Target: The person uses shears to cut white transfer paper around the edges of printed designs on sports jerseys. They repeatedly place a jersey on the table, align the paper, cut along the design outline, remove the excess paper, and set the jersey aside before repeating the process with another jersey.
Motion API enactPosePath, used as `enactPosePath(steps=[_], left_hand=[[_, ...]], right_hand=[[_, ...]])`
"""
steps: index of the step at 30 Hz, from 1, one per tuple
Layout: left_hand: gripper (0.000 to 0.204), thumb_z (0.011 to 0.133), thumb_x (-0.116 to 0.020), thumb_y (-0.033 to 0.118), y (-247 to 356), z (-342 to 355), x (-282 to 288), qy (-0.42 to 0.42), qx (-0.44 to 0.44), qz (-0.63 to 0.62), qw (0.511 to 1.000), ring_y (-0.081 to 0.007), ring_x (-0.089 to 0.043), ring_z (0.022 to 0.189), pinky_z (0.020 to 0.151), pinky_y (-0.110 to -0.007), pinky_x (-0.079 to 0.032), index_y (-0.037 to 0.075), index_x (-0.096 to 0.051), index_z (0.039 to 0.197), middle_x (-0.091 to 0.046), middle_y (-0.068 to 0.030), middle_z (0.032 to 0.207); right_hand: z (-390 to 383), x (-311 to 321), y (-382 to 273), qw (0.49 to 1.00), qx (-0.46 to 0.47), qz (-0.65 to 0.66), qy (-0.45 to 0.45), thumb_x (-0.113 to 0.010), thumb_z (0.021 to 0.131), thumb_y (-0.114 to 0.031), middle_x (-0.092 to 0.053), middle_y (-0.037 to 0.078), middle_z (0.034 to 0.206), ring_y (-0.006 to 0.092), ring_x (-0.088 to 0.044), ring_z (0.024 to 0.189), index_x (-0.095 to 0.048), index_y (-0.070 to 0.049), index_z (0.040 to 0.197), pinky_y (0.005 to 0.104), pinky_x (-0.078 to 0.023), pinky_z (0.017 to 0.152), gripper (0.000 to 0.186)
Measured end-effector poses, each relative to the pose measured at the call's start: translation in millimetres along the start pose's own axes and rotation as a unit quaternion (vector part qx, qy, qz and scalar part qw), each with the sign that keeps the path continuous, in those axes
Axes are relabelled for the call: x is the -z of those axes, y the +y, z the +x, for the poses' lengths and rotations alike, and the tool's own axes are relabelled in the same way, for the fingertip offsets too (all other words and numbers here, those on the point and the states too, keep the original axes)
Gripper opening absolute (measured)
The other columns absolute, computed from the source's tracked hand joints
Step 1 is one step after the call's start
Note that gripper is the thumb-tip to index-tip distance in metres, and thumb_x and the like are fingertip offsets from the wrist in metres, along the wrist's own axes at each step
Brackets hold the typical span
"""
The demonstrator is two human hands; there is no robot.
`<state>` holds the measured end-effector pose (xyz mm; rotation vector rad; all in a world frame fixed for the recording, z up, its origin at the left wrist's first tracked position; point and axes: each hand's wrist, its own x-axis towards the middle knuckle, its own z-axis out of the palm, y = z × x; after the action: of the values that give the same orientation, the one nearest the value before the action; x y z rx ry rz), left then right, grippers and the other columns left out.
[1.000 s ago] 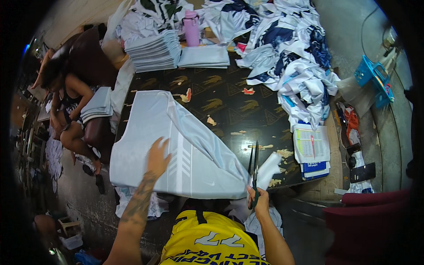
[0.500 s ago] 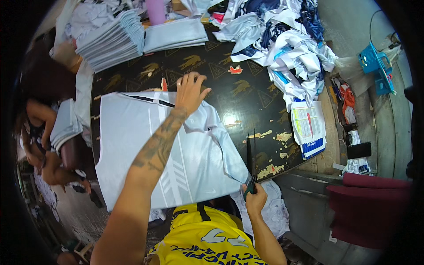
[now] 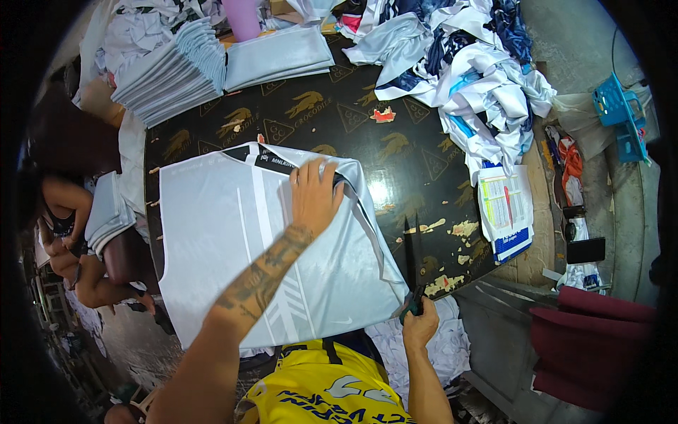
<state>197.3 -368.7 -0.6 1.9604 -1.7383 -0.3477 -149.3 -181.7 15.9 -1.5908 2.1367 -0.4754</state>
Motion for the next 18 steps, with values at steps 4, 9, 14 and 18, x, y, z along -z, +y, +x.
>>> enactPosePath(steps=[4, 9, 14, 18], left_hand=[[0.061, 0.1, -0.065, 0.049, 22.2, -34.3, -15.2, -0.022, -0.062, 0.089, 0.994, -0.0359, -0.039, 0.15, 0.123, -0.067, -0.02, 0.017, -0.057, 0.151, -0.05, -0.015, 0.155], [0.068, 0.096, -0.062, 0.06, 33.7, 29.8, -40.8, -0.006, -0.013, 0.104, 0.995, -0.0371, -0.033, 0.154, 0.124, -0.073, -0.015, 0.021, -0.059, 0.152, -0.052, -0.0138, 0.154], [0.064, 0.096, -0.069, 0.049, 46.0, 80.2, -23.0, 0.222, -0.059, 0.048, 0.972, -0.0353, -0.039, 0.152, 0.125, -0.066, -0.02, 0.026, -0.057, 0.154, -0.054, -0.0103, 0.156], [0.068, 0.099, -0.072, 0.032, 11.7, -48.2, 21.6, 0.204, 0.064, 0.061, 0.975, -0.0384, -0.042, 0.15, 0.125, -0.056, -0.03, 0.016, -0.049, 0.161, -0.051, -0.018, 0.158]], right_hand=[[14.3, -0.5, 11.4, 0.998, -0.011, -0.01, -0.064, -0.082, 0.071, 0.002, -0.072, 0.026, 0.109, 0.0489, -0.068, 0.101, -0.07, 0.004, 0.115, 0.0511, -0.054, 0.09, 0.046], [89.2, 19.2, 2.9, 0.991, 0.113, -0.066, -0.036, -0.074, 0.075, -0.005, -0.072, 0.029, 0.102, 0.0509, -0.068, 0.097, -0.07, 0.004, 0.106, 0.0536, -0.054, 0.088, 0.033], [210.9, 72.4, -16.3, 0.986, 0.158, -0.056, 0.023, -0.08, 0.084, -0.006, -0.074, 0.028, 0.101, 0.0476, -0.07, 0.092, -0.07, 0.005, 0.104, 0.0488, -0.053, 0.081, 0.025], [199.1, 111.7, 17.1, 0.983, 0.153, 0.097, -0.042, -0.084, 0.089, -0.016, -0.063, 0.013, 0.071, 0.0201, -0.056, 0.067, -0.066, 0.003, 0.088, 0.0386, -0.046, 0.065, 0.026]])
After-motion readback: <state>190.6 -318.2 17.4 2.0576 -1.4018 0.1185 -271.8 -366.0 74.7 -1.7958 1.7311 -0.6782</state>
